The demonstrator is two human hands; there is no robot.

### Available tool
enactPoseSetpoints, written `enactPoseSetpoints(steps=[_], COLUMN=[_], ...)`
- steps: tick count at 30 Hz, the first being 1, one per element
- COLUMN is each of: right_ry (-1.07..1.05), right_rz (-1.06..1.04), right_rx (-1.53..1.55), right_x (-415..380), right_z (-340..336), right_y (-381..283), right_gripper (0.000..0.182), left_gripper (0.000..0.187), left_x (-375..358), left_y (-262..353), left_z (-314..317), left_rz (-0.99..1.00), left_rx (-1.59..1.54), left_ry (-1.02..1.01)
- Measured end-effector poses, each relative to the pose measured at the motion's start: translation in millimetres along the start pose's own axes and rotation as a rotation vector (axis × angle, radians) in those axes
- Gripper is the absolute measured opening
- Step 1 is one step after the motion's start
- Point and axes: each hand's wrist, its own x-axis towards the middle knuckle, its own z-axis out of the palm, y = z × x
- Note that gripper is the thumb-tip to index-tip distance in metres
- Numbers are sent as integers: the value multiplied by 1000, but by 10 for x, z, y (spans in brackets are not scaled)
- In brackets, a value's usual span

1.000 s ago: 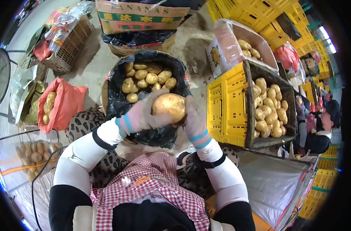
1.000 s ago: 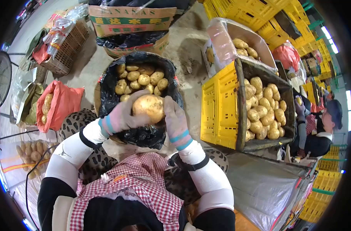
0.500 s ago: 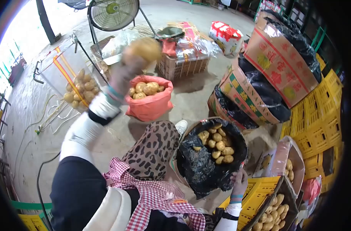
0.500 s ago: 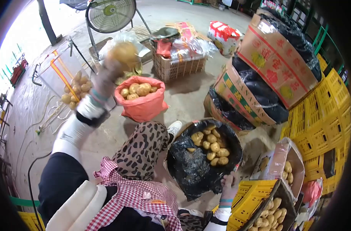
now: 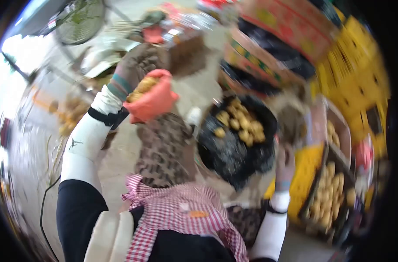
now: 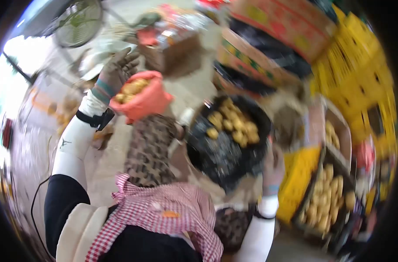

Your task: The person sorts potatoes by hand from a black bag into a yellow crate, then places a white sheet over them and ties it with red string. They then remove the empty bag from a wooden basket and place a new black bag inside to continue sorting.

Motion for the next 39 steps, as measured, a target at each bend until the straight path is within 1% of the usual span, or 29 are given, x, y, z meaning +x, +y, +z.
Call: enactPoseSetpoints(steps=[1, 3, 4, 5, 7, 8, 9, 11, 12, 13, 14, 16, 17, 18, 20, 21, 24, 25, 26, 28, 30, 31, 32, 34, 35, 36, 37, 38, 39], right_ry=[61, 120, 134, 153, 145, 159, 125, 104, 79, 55, 23, 43, 41, 24, -3, -6, 0, -12, -26, -27, -50, -58, -52, -174, -257, -254, -390, -527, -383], right_rz=[-29, 58, 112, 160, 129, 141, 150, 165, 221, 272, 192, 459, 471, 500, 528, 526, 466, 472, 481, 462, 402, 361, 356, 505, 548, 534, 518, 501, 431], right_rx=[85, 41, 69, 144, 198, 191, 195, 196, 239, 281, 232, 462, 450, 449, 447, 452, 477, 460, 446, 436, 334, 412, 417, 488, 568, 568, 713, 859, 802], right_x=[2, 24, 13, 7, 7, -26, -60, -135, -163, -186, -212, -223, -216, -213, -188, -196, -198, -215, -241, -272, -285, -327, -348, -321, -300, -271, -232, -228, -262], right_z=[-37, -173, -216, -232, -295, -326, -358, -434, -492, -551, -623, -710, -750, -779, -788, -779, -746, -739, -732, -685, -603, -524, -466, -383, -377, -369, -345, -292, -133], right_y=[37, -76, -87, -169, -118, -71, -80, -128, -171, -151, -64, -177, -191, -206, -171, -143, -104, -82, -53, -12, -52, -5, -30, -150, -266, -334, -396, -454, -389], right_gripper=[38, 37, 36, 35, 30, 30, 29, 29, 29, 30, 32, 33, 33, 33, 33, 34, 34, 33, 33, 35, 35, 45, 45, 60, 75, 75, 78, 81, 78], left_gripper=[42, 42, 41, 43, 60, 63, 59, 30, 31, 31, 35, 29, 29, 29, 27, 29, 31, 37, 48, 56, 57, 63, 69, 74, 77, 80, 85, 89, 90], left_x=[86, -8, 48, -113, 26, 108, 183, 310, 338, 329, 229, 31, 82, 127, 60, 29, -32, 4, 33, 154, 160, 133, 88, -165, -310, -457, -576, -668, -788], left_y=[-343, -985, -1504, -1732, -2442, -3014, -3433, -4281, -4568, -4977, -5236, -5543, -5655, -5658, -5536, -5467, -5645, -5722, -6065, -5124, -4414, -3864, -3313, -2561, -2252, -2055, -1976, -1932, -1914], left_z=[496, 1295, 1470, 1937, 2213, 2155, 2164, 1889, 1769, 1523, 1302, 1174, 1191, 1240, 1300, 1261, 993, 950, 735, 1506, 2017, 2314, 2568, 2780, 2838, 2855, 2831, 2798, 2791], left_rz=[-152, -279, -391, -136, -358, -261, -308, -204, -287, -314, -255, -42, -241, -444, -344, -153, -285, -398, -342, -769, -677, -622, -565, -323, -242, -162, -261, -21, 112], left_rx=[94, 500, 328, 1023, 1313, 1459, 1583, 1730, 1821, 1843, 1912, 2137, 2152, 2159, 2287, 2350, 2216, 2071, 1915, 1274, 798, 732, 664, 520, 503, 486, 371, 546, 704], left_ry=[-205, -592, -882, -872, -1146, -1171, -1164, -1143, -1148, -1044, -863, -679, -763, -844, -926, -1008, -1005, -1091, -1356, -1139, -1118, -1176, -1231, -1212, -1207, -1201, -1188, -1213, -1117])
